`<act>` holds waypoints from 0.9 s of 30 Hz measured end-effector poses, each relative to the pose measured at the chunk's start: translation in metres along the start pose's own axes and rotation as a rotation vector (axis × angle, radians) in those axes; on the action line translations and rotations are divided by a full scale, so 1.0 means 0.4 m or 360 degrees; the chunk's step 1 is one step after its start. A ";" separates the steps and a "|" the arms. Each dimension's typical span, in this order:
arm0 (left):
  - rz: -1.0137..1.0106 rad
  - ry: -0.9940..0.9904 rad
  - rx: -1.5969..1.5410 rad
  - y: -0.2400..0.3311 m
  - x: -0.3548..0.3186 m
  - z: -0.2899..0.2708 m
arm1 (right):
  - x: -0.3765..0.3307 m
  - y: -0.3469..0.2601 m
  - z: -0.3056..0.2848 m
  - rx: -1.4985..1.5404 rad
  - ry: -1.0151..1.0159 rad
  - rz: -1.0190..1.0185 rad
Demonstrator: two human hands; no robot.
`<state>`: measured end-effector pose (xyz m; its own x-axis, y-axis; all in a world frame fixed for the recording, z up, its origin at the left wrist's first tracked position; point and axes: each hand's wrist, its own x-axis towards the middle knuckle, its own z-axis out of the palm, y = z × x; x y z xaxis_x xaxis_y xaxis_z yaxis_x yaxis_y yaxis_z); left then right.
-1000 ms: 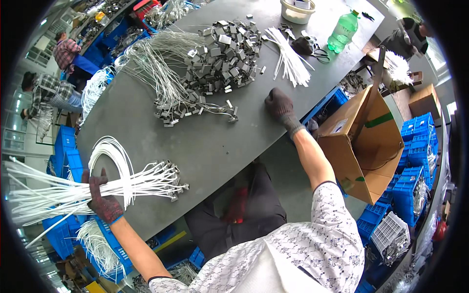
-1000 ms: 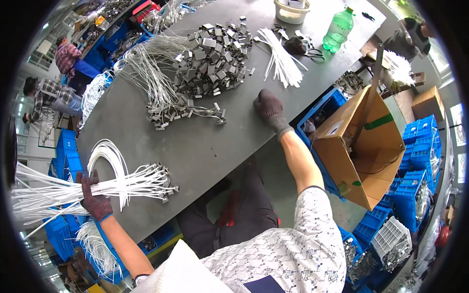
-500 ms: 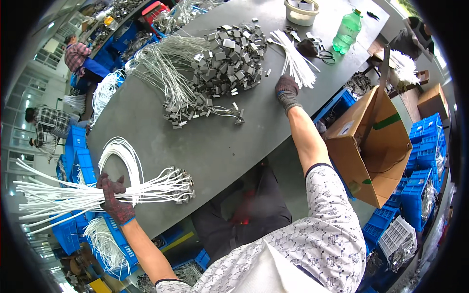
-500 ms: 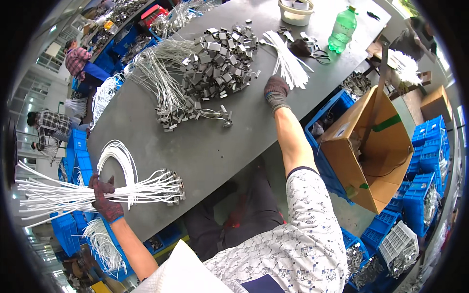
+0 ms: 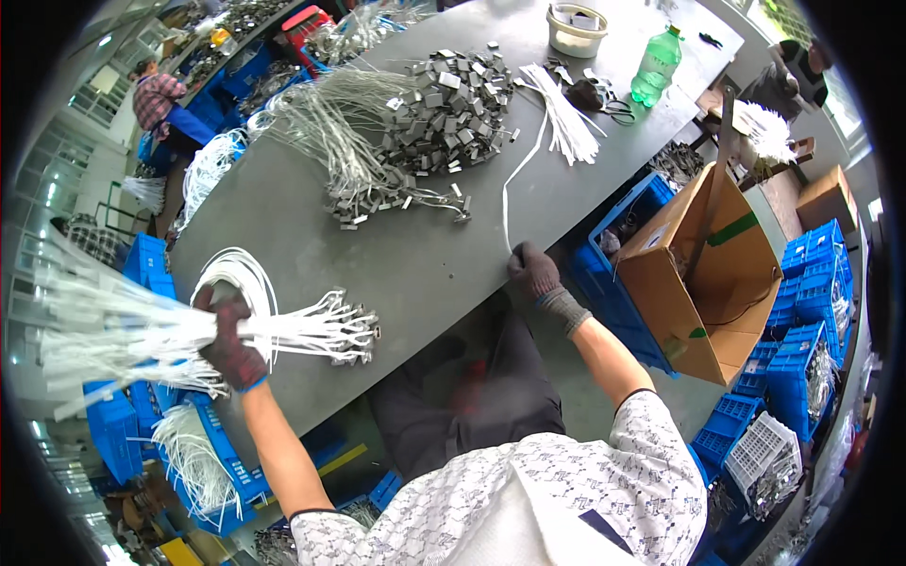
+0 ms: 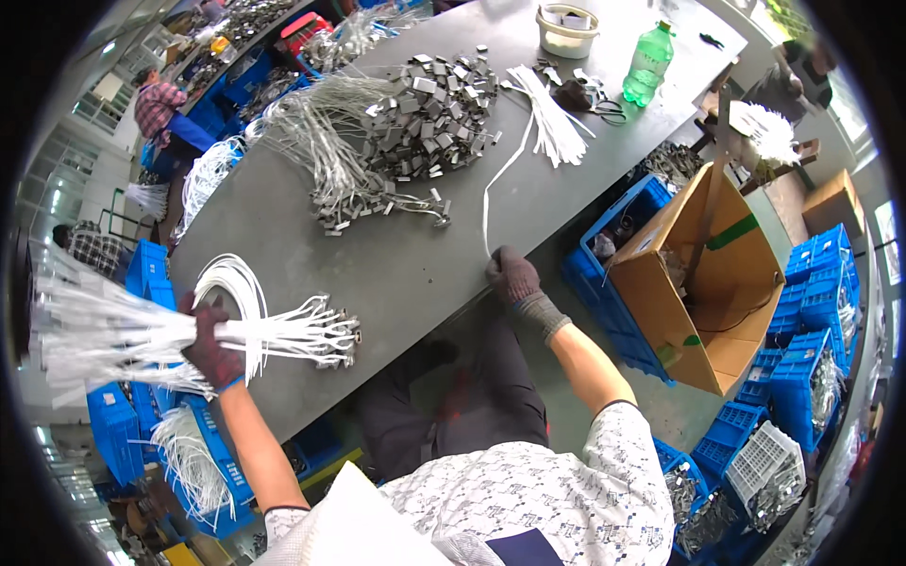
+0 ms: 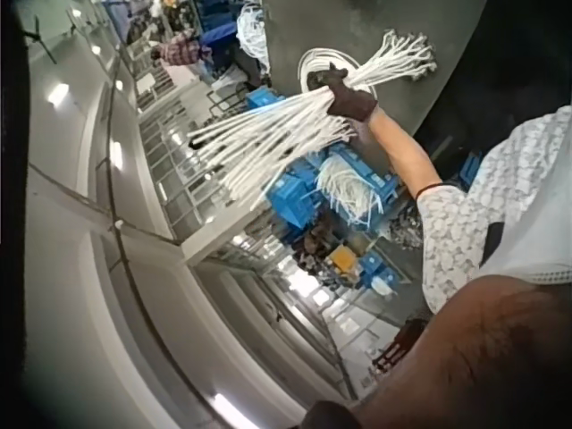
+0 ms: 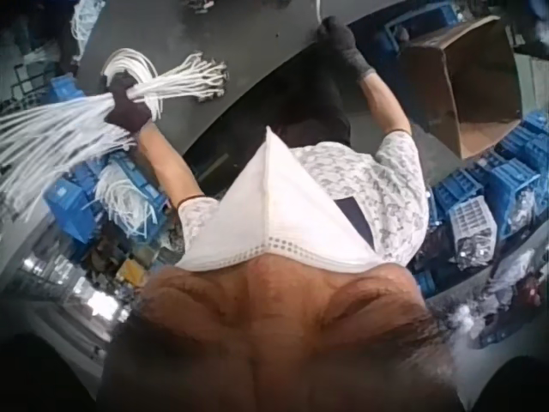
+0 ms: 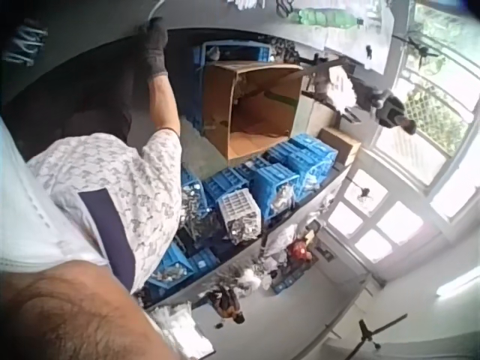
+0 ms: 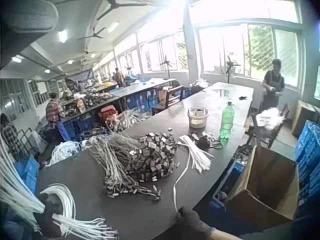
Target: Organizes and bundles white electrical cables at a manual assembly station.
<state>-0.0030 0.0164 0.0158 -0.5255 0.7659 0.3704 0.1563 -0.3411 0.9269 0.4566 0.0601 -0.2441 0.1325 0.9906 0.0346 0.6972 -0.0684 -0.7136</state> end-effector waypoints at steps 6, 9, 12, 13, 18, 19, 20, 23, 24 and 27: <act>-0.0265 -0.0497 0.0005 0.054 -0.019 0.011 | -0.004 -0.243 0.021 0.0347 -0.0211 -0.0512; -0.0269 -0.0689 -0.0161 0.060 -0.016 -0.013 | -0.016 -0.565 -0.034 0.0423 -0.0600 -0.0614; -0.0184 -0.0814 -0.0110 0.087 -0.029 -0.023 | -0.045 -0.802 -0.053 0.0465 -0.0885 -0.0898; -0.0171 -0.0838 -0.0121 0.091 -0.034 -0.028 | -0.054 -0.856 -0.047 0.0434 -0.0831 -0.1083; -0.0059 -0.0950 0.0107 0.124 -0.053 -0.082 | -0.193 -1.005 -0.083 0.0813 -0.1048 -0.1152; -0.0004 -0.0968 0.0101 0.122 -0.052 -0.079 | -0.221 -1.007 -0.099 0.0899 -0.1081 -0.0983; 0.0043 -0.0968 0.0106 0.108 -0.050 -0.094 | -0.250 -1.003 -0.100 0.0892 -0.1087 -0.1008; 0.0040 -0.0869 0.0650 0.078 -0.029 -0.128 | -0.328 -0.956 -0.080 0.1267 -0.1391 -0.0619; 0.0035 -0.0862 0.0648 0.088 -0.023 -0.134 | -0.352 -0.937 -0.050 0.1332 -0.1409 -0.0609; 0.0289 -0.0846 0.1951 0.185 -0.027 -0.123 | -0.433 -0.948 -0.002 0.1239 -0.1268 -0.0659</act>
<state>-0.0272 -0.0440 0.0774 -0.0763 0.9744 0.2115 0.9761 0.0297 0.2151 0.1699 -0.0855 0.0211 -0.6694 0.7340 0.1143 -0.0684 0.0923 -0.9934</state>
